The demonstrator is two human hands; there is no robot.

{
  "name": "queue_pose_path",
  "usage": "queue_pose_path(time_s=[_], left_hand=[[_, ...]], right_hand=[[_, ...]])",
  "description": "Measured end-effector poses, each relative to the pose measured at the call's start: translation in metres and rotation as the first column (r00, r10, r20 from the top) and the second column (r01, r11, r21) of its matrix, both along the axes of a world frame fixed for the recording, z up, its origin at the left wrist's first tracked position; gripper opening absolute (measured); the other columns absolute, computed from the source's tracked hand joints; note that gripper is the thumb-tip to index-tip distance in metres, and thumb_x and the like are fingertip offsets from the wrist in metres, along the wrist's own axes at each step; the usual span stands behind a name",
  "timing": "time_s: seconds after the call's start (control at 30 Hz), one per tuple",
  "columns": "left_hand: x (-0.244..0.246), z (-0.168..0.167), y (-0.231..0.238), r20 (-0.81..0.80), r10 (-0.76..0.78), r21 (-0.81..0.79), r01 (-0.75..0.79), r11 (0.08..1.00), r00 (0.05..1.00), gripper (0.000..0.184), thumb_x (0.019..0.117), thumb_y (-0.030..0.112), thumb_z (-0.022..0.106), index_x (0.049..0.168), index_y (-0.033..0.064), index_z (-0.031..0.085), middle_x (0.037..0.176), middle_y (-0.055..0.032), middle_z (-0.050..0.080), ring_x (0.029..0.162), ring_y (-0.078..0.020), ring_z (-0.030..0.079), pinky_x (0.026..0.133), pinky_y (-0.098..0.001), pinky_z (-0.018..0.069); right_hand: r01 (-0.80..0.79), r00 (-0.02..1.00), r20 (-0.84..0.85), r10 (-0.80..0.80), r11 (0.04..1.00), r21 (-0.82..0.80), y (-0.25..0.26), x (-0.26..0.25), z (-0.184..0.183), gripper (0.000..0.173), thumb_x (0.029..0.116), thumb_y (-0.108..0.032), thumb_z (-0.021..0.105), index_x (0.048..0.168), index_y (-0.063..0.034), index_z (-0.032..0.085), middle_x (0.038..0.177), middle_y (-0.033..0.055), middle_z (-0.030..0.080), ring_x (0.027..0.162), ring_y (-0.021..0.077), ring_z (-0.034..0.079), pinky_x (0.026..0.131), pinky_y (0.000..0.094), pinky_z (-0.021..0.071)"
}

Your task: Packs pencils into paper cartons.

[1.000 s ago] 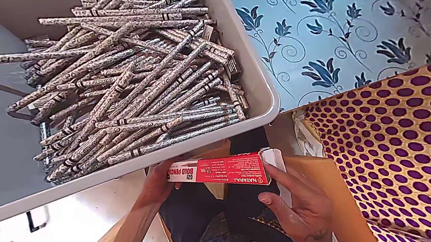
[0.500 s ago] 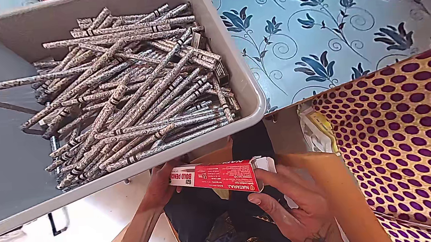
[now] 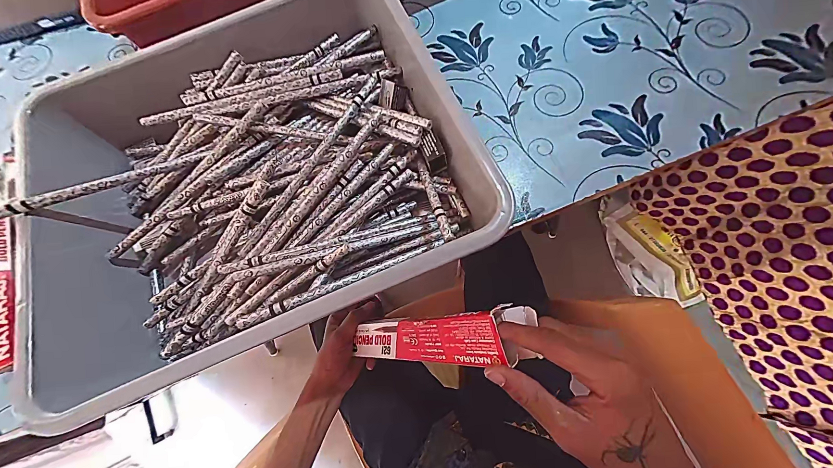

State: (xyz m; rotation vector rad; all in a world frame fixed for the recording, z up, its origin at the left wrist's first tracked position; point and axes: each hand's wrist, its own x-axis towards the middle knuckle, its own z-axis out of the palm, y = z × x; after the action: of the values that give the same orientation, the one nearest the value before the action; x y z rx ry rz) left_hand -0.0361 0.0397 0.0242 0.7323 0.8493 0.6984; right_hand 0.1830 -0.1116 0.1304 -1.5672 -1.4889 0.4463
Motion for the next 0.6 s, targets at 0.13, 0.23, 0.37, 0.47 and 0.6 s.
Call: queue_pose_path(time_s=[0.13, 0.23, 0.37, 0.47, 0.6], left_hand=[[0.002, 0.004, -0.003, -0.013, 0.001, -0.059, -0.002, 0.998, 1.0, 0.031, 0.1051, 0.006, 0.033, 0.096, 0.0125, 0.061, 0.065, 0.003, 0.067, 0.045, -0.0034, 0.061, 0.037, -0.0178, 0.0488], [0.006, 0.005, -0.004, -0.038, -0.012, -0.102, 0.008, 0.995, 0.999, 0.032, 0.1058, 0.007, 0.03, 0.094, 0.0129, 0.06, 0.064, 0.0027, 0.066, 0.045, -0.0034, 0.06, 0.037, -0.0177, 0.0483], [0.007, 0.007, -0.005, -0.065, -0.021, -0.154, 0.011, 0.988, 0.998, 0.033, 0.1073, 0.011, 0.031, 0.093, 0.0149, 0.06, 0.065, 0.0031, 0.067, 0.047, -0.0034, 0.061, 0.038, -0.0186, 0.0481], [0.004, 0.004, -0.005, -0.042, -0.008, -0.182, 0.001, 0.983, 0.999, 0.029, 0.1069, 0.012, 0.033, 0.095, 0.0146, 0.059, 0.063, 0.0029, 0.064, 0.046, -0.0037, 0.06, 0.039, -0.0184, 0.0482], [0.006, 0.005, -0.001, 0.01, 0.016, -0.18, -0.014, 0.984, 1.0, 0.028, 0.1068, 0.012, 0.034, 0.094, 0.0137, 0.059, 0.063, 0.0017, 0.065, 0.045, -0.0044, 0.06, 0.039, -0.0181, 0.0485]], right_hand=[[-0.001, 1.0, 0.001, 0.001, 1.0, 0.016, -0.001, -0.006, 0.005, 0.033, 0.097, -0.032, 0.07, 0.115, -0.0045, 0.075, 0.094, 0.0064, 0.073, 0.09, 0.0007, 0.063, 0.082, 0.0106, 0.0489], [-0.012, 0.997, 0.073, 0.009, 0.999, 0.036, 0.002, -0.008, 0.008, 0.034, 0.0979, -0.033, 0.069, 0.116, -0.0047, 0.074, 0.094, 0.0083, 0.073, 0.091, 0.0047, 0.065, 0.083, 0.0129, 0.0501], [-0.078, 0.982, 0.172, 0.078, 0.997, -0.008, 0.003, -0.011, 0.025, 0.031, 0.0977, -0.032, 0.069, 0.117, -0.0079, 0.074, 0.09, 0.0094, 0.069, 0.087, 0.0104, 0.062, 0.078, 0.0149, 0.0483], [-0.098, 0.969, 0.227, 0.1, 0.995, -0.02, 0.005, -0.015, 0.032, 0.034, 0.0993, -0.035, 0.066, 0.119, -0.0082, 0.073, 0.092, 0.0106, 0.069, 0.088, 0.0125, 0.062, 0.078, 0.0164, 0.0487], [-0.145, 0.982, 0.129, 0.141, 0.989, 0.018, 0.013, -0.009, 0.03, 0.034, 0.1015, -0.035, 0.063, 0.121, -0.0086, 0.074, 0.094, 0.0101, 0.067, 0.091, 0.0057, 0.061, 0.079, 0.0112, 0.0474]])
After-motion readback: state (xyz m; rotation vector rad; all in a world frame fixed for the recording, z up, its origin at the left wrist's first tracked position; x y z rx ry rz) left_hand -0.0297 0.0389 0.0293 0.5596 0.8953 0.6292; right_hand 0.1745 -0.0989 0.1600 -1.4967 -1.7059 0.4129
